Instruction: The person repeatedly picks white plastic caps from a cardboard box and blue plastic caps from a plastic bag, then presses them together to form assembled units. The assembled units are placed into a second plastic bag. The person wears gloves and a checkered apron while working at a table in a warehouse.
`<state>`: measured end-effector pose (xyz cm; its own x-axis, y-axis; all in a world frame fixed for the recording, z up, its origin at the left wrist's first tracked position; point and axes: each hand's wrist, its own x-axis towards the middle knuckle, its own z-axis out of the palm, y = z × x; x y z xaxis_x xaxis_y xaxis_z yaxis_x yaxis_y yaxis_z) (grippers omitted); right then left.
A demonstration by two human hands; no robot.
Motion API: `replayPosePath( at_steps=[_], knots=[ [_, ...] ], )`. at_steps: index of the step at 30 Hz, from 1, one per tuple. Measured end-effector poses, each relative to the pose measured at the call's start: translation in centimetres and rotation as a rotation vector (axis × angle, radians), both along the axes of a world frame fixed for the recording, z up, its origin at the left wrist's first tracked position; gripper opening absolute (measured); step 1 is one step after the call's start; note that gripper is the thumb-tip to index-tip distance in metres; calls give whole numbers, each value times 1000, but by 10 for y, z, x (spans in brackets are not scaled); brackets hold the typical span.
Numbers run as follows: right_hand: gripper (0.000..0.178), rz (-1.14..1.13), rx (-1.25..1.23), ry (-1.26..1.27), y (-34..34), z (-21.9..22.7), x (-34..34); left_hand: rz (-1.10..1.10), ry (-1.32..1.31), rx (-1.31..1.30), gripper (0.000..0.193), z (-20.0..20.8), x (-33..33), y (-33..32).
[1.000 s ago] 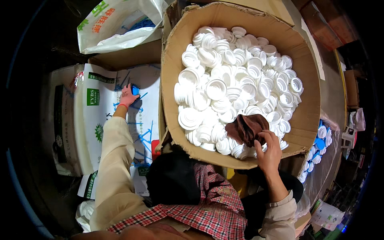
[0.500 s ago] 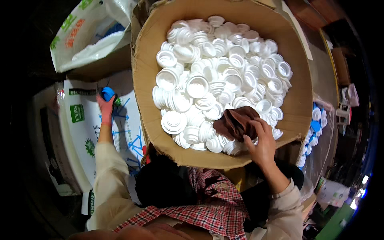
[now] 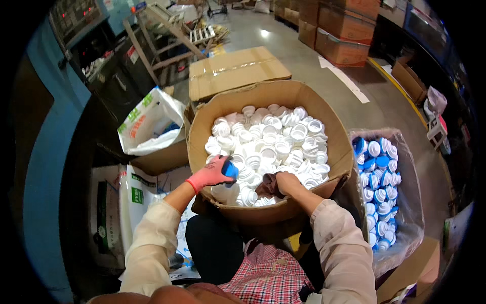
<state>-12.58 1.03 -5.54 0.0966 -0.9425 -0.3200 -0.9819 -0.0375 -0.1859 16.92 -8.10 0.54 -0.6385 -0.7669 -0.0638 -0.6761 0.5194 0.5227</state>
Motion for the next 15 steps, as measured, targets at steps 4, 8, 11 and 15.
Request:
replayPosePath(
  at_steps=[4,8,11,15],
  knots=[
    [21,-145,-288,-356,13,90,0,244,519,126,56,16,-6,-4],
    [27,-9,-535,-986,25,106,-49,339,1010,486,28,75,-77,37],
    [27,-42,-685,-1209,34,126,-31,410,1116,545,28,65,-107,54],
    [27,9,-838,-964,44,127,-13,-26,587,-417,30,57,-127,66]
  ],
)
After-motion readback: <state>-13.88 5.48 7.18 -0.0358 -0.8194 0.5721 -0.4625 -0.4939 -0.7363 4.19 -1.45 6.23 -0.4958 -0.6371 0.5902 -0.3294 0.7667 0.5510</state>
